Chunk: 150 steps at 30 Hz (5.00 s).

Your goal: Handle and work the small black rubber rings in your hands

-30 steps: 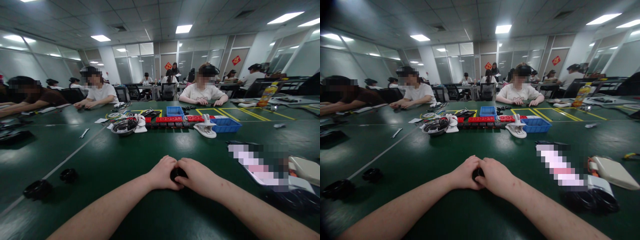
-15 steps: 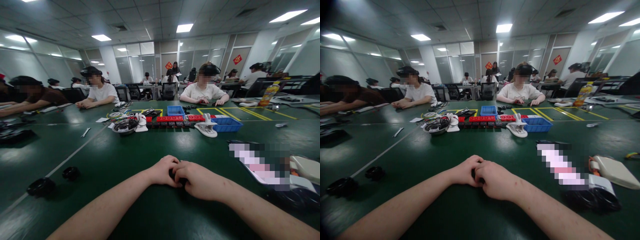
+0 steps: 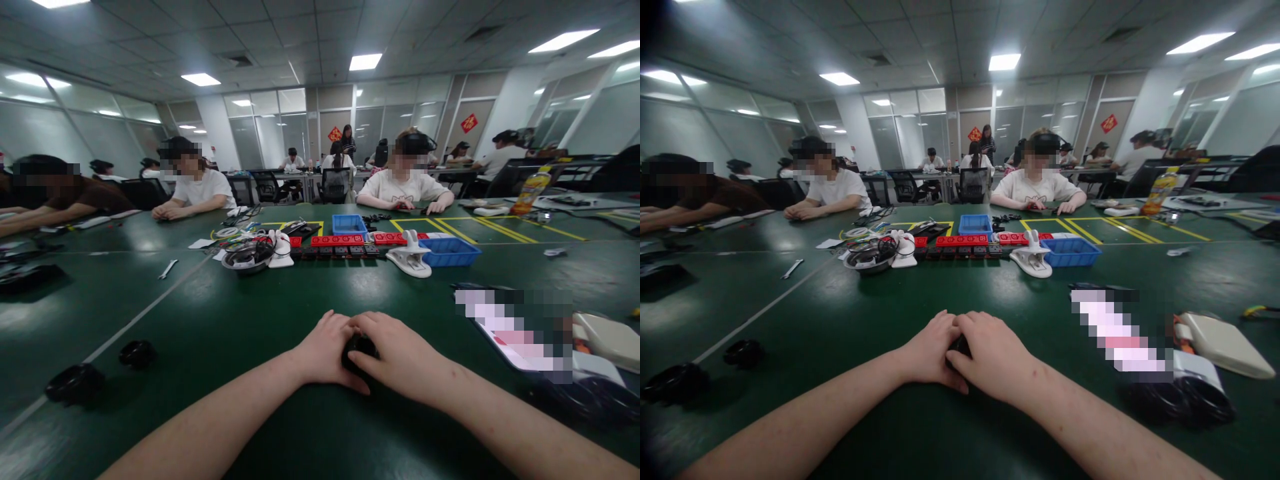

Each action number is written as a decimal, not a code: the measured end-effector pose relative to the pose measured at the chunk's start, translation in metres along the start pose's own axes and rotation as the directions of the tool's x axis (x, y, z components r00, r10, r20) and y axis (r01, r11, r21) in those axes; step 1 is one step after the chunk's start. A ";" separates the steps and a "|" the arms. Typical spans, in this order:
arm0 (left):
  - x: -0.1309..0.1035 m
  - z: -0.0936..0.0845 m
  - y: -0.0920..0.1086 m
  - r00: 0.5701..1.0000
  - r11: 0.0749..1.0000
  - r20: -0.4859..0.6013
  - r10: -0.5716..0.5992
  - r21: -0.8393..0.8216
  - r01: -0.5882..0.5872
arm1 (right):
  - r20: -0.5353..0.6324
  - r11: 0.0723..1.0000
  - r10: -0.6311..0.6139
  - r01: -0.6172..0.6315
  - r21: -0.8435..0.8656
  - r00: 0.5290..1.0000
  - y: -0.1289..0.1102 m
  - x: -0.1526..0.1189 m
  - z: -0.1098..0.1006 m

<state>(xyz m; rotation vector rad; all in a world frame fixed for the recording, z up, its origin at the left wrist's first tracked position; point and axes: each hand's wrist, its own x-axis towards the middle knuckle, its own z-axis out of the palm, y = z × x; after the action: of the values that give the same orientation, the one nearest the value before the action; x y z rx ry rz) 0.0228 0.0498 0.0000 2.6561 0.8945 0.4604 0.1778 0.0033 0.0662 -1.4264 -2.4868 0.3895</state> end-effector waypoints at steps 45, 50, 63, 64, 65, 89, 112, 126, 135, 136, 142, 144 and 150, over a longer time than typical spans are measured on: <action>0.002 -0.002 -0.011 0.993 0.991 0.085 0.079 -0.113 -0.069 | 0.185 0.952 -0.288 0.258 0.167 0.940 0.007 0.003 0.007; 0.002 -0.007 -0.008 0.990 0.986 0.096 0.098 -0.145 -0.084 | 0.078 0.925 -0.321 0.295 0.238 0.944 -0.004 -0.001 -0.008; 0.000 -0.012 0.007 0.997 0.991 0.056 -0.061 0.124 0.054 | -0.004 0.980 0.197 -0.197 -0.041 0.980 0.001 0.003 0.010; 0.001 -0.010 0.009 0.997 0.989 0.043 -0.062 0.141 0.055 | 0.013 0.975 0.210 -0.208 -0.074 0.978 0.000 0.003 0.012; 0.001 -0.009 0.011 0.997 0.987 0.039 -0.063 0.153 0.057 | 0.033 0.972 0.218 -0.214 -0.100 0.975 -0.001 0.004 0.013; 0.004 -0.004 -0.008 0.991 0.974 0.048 0.123 -0.197 -0.112 | 0.259 0.990 -0.124 0.104 0.092 0.958 -0.001 -0.004 -0.008; -0.001 0.003 0.006 0.999 0.999 -0.009 -0.038 0.005 0.038 | 0.097 0.988 0.152 -0.152 -0.013 0.984 0.004 0.005 0.010; 0.000 0.010 0.000 0.982 0.991 -0.144 -0.123 0.030 0.129 | 0.052 0.998 0.059 -0.059 -0.004 0.997 0.013 0.010 0.012; 0.003 0.001 -0.023 0.996 0.991 0.026 0.089 -0.102 -0.086 | 0.133 0.917 -0.337 0.293 0.272 0.932 0.015 0.007 0.003; 0.003 0.002 -0.024 0.996 0.991 0.028 0.090 -0.102 -0.087 | 0.111 0.906 -0.347 0.303 0.295 0.931 0.015 0.008 0.007; 0.003 0.004 -0.024 0.996 0.993 0.025 0.089 -0.075 -0.087 | -0.086 0.911 -0.317 0.328 0.248 0.945 0.017 0.012 0.035; 0.003 0.003 -0.024 0.996 0.994 0.035 0.084 -0.068 -0.081 | -0.101 0.908 -0.354 0.367 0.203 0.930 0.016 0.010 0.037; 0.000 -0.002 -0.020 1.000 0.988 0.022 0.005 -0.152 -0.002 | -0.157 0.891 -0.380 0.406 0.204 0.912 0.011 0.003 0.016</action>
<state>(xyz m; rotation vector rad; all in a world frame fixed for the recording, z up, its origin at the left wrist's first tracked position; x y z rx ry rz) 0.0119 0.0657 -0.0062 2.5199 0.8148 0.4791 0.1794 0.0098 0.0478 -0.8023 -2.4588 0.4806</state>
